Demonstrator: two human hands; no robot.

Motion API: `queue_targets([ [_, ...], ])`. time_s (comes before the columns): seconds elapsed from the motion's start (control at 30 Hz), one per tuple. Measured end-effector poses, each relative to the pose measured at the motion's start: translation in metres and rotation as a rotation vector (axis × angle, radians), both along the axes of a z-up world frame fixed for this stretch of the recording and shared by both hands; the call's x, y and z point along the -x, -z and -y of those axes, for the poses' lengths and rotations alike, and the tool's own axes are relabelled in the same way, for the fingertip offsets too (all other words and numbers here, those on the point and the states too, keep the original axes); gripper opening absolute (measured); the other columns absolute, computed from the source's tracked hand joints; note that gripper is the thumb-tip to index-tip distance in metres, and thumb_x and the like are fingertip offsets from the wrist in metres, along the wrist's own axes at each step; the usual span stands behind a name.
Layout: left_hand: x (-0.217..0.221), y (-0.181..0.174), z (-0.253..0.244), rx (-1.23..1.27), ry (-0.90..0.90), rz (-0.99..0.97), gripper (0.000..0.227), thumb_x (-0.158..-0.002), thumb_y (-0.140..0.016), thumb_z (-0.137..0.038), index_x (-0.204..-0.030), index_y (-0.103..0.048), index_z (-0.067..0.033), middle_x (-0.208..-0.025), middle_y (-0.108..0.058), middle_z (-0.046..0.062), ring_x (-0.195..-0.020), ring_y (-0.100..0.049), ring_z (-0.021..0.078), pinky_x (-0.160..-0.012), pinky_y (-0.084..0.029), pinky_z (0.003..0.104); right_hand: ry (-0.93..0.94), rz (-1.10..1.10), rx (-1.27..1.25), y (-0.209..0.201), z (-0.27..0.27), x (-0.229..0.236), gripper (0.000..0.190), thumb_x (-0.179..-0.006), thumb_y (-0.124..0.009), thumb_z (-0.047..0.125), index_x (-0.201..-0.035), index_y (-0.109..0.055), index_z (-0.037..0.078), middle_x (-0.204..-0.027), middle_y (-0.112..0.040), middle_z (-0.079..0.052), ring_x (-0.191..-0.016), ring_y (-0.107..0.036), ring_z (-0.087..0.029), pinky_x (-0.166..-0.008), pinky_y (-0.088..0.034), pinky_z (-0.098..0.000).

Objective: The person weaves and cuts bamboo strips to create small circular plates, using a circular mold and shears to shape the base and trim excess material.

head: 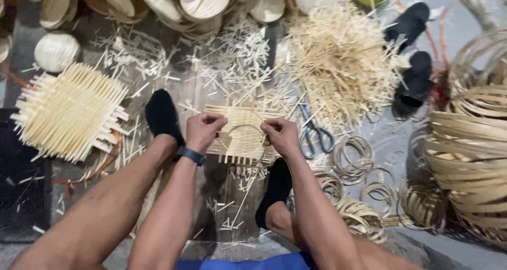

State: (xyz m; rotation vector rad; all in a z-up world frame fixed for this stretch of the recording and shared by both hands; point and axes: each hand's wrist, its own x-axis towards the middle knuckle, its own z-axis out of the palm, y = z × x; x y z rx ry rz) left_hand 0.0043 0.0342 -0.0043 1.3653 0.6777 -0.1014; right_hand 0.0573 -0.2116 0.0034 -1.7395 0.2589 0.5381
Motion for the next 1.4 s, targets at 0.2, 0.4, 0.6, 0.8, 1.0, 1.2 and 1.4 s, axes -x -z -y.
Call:
queue_targets([
  [0.2,0.012,0.048,-0.001,-0.643,0.198,0.123,0.033,-0.070,-0.084,-0.011,-0.102,-0.083,-0.0118,-0.082,-0.076,0.013,-0.074,-0.071,0.0229,-0.071,-0.057,0.034,0.004,0.082,0.291,0.025,-0.009,0.014,0.022,-0.080,-0.081,0.012,-0.097,-0.077,-0.001,-0.076,-0.075,-0.009,-0.062,-0.070,-0.015,-0.057,-0.057,-0.0312],
  [0.4,0.011,0.036,0.013,-0.723,0.221,0.015,0.025,-0.079,-0.077,-0.018,-0.103,-0.082,-0.0168,-0.090,-0.076,0.013,-0.082,-0.073,0.0292,-0.077,-0.057,0.039,0.040,0.188,0.552,0.017,-0.014,0.028,0.023,-0.075,-0.085,0.017,-0.094,-0.081,0.005,-0.078,-0.078,-0.010,-0.069,-0.073,-0.018,-0.070,-0.057,-0.0325],
  [0.6,0.007,0.017,0.009,-0.806,0.332,-0.007,0.018,-0.079,-0.077,-0.017,-0.096,-0.081,-0.0136,-0.087,-0.076,0.012,-0.081,-0.073,0.0307,-0.076,-0.057,0.040,0.087,0.094,0.482,0.019,-0.014,0.026,0.023,-0.076,-0.083,0.015,-0.096,-0.080,0.005,-0.077,-0.078,-0.010,-0.068,-0.074,-0.019,-0.067,-0.058,-0.0332],
  [0.8,0.013,0.045,0.007,-0.651,0.195,0.011,0.022,-0.070,-0.081,-0.012,-0.093,-0.081,-0.0126,-0.083,-0.078,0.009,-0.075,-0.077,0.0208,-0.072,-0.060,0.033,0.044,0.165,0.511,0.018,-0.016,0.024,0.022,-0.077,-0.083,0.015,-0.097,-0.081,0.006,-0.079,-0.078,-0.012,-0.068,-0.074,-0.020,-0.069,-0.057,-0.0334],
  [1.0,0.015,0.054,0.013,-0.694,0.111,-0.126,0.021,-0.064,-0.088,-0.012,-0.085,-0.083,-0.0119,-0.079,-0.078,0.008,-0.071,-0.076,0.0210,-0.073,-0.059,0.032,0.041,0.221,0.471,0.019,-0.014,0.019,0.022,-0.077,-0.083,0.015,-0.097,-0.082,0.007,-0.079,-0.078,-0.012,-0.069,-0.075,-0.020,-0.071,-0.057,-0.0321],
  [1.2,0.008,0.056,0.010,-0.730,0.153,-0.166,0.024,-0.063,-0.092,-0.016,-0.085,-0.083,-0.0142,-0.081,-0.078,0.009,-0.074,-0.074,0.0236,-0.075,-0.059,0.035,0.026,0.201,0.477,0.025,-0.011,0.019,0.022,-0.077,-0.084,0.016,-0.098,-0.082,0.008,-0.080,-0.079,-0.011,-0.070,-0.075,-0.018,-0.070,-0.057,-0.0316],
  [1.4,-0.008,0.045,0.005,-0.680,0.241,-0.326,0.023,-0.060,-0.094,-0.018,-0.080,-0.083,-0.0128,-0.080,-0.077,0.010,-0.073,-0.073,0.0237,-0.075,-0.058,0.037,0.017,0.183,0.437,0.027,-0.010,0.017,0.022,-0.078,-0.084,0.014,-0.098,-0.082,0.005,-0.080,-0.079,-0.011,-0.070,-0.074,-0.017,-0.068,-0.057,-0.0308],
])
